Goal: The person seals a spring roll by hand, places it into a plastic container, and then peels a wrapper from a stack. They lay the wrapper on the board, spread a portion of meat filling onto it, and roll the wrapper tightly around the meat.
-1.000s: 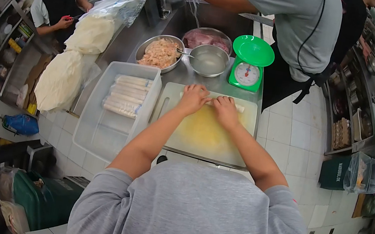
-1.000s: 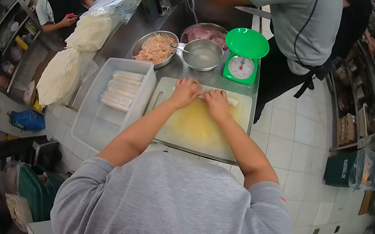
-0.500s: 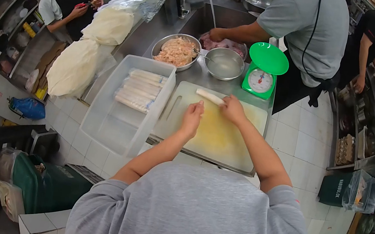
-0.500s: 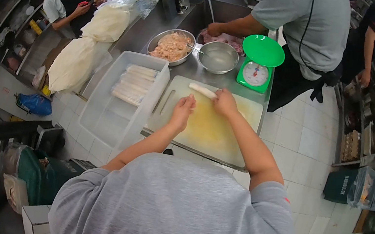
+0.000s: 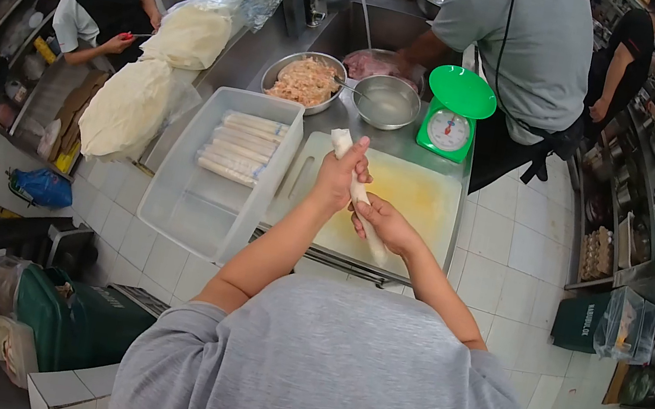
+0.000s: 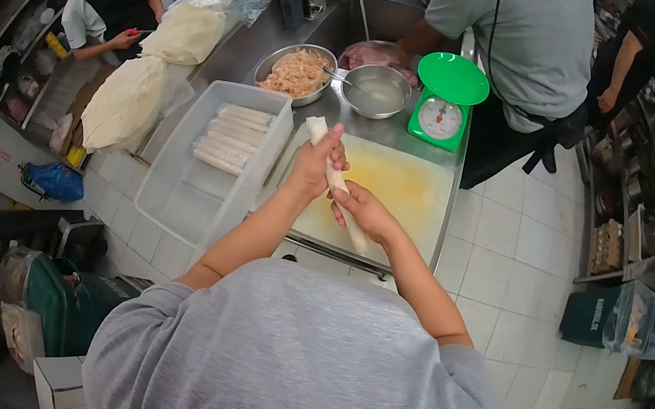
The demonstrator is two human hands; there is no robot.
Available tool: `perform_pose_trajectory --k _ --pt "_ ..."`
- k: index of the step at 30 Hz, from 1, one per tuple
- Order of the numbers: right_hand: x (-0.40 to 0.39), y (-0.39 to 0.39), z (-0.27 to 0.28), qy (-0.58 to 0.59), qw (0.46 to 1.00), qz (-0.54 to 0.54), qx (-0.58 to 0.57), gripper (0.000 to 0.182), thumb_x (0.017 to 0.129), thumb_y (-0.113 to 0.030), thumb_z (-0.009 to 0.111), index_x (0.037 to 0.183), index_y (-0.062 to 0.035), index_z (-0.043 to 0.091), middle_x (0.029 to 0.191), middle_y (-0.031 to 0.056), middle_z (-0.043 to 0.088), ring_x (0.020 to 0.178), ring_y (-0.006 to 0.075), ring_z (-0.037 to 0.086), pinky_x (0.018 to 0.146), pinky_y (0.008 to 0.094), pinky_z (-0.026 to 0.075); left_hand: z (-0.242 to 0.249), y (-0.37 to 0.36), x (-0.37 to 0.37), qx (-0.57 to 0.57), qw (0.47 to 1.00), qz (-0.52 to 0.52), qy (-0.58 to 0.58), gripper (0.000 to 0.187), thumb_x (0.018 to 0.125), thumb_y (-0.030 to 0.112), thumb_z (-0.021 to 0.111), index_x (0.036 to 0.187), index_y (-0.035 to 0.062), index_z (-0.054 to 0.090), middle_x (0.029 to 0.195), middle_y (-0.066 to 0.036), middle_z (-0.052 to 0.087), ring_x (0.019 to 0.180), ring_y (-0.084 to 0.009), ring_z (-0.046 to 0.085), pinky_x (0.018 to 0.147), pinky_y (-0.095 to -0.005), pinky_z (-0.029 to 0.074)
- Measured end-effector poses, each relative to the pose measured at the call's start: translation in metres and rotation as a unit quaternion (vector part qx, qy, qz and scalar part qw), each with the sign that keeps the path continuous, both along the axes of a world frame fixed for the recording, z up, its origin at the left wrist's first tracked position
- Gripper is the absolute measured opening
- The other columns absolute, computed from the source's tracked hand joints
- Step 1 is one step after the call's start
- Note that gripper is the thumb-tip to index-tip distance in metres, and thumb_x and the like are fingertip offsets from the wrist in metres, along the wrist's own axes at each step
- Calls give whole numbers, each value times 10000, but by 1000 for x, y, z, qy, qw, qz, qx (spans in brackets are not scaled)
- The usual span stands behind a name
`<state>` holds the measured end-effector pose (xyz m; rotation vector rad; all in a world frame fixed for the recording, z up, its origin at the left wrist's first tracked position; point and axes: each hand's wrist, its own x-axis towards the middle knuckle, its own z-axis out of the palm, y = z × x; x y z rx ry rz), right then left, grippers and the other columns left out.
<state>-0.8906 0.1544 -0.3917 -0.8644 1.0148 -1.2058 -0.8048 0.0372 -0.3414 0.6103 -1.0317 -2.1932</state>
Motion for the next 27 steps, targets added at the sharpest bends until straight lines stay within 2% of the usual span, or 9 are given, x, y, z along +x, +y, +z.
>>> perform_pose_trajectory --k 3,6,9,12,18,21,23,25,27 --pt "12 12 -3 258 955 -129 -69 316 909 -180 587 1165 -21 493 859 71 557 759 173 543 712 286 450 11 10 2 -70 997 30 -3 309 885 302 641 727 116 452 596 20 415 514 -101 444 548 -276 441" --pt "31 17 18 316 871 -320 -200 446 835 -54 633 1253 -22 482 986 119 575 916 232 566 802 315 456 25 14 4 -124 990 69 10 306 882 292 647 723 112 458 599 20 419 515 -98 444 543 -273 439" --pt "40 22 39 395 804 -372 -244 434 818 -2 618 1241 -31 527 1068 156 569 989 266 570 861 326 449 31 12 3 -113 988 102 18 299 879 283 651 726 106 466 601 19 426 518 -93 448 538 -271 439" --pt "52 19 36 373 823 -348 -249 386 823 26 586 1205 -27 567 1113 169 560 1002 280 572 882 333 444 37 12 5 -106 986 128 16 284 876 274 657 739 102 477 602 21 430 513 -87 445 527 -269 439" --pt "51 23 26 386 834 -288 -271 395 796 80 540 1173 -37 570 1143 141 550 1047 251 558 904 300 434 35 10 8 -138 978 154 2 265 871 262 666 765 97 487 600 24 438 503 -82 447 523 -268 448" --pt "26 17 -6 217 885 -320 -261 427 779 87 538 1180 -61 554 1162 138 537 1092 234 534 918 304 422 38 13 8 -150 975 163 2 269 863 259 677 757 81 506 597 26 451 505 -72 454 513 -254 449" --pt "-20 19 -23 226 890 -357 -172 412 783 42 546 1180 -66 539 1189 168 515 1143 269 497 974 334 386 40 13 9 -166 973 162 -2 274 856 262 686 758 70 516 598 26 461 509 -66 460 509 -245 447" --pt "-76 22 -50 429 779 -439 -128 350 829 -121 592 1172 -65 550 1222 200 495 1186 334 453 1022 456 333 39 11 12 -190 971 148 -9 280 849 267 695 773 65 518 603 24 471 517 -64 466 512 -241 443" --pt "-89 46 -58 703 601 -380 32 358 844 -247 597 1149 -63 572 1233 213 490 1201 371 427 1024 537 289 37 12 15 -213 966 146 -17 281 845 272 700 780 63 523 611 19 485 529 -62 476 516 -241 442"
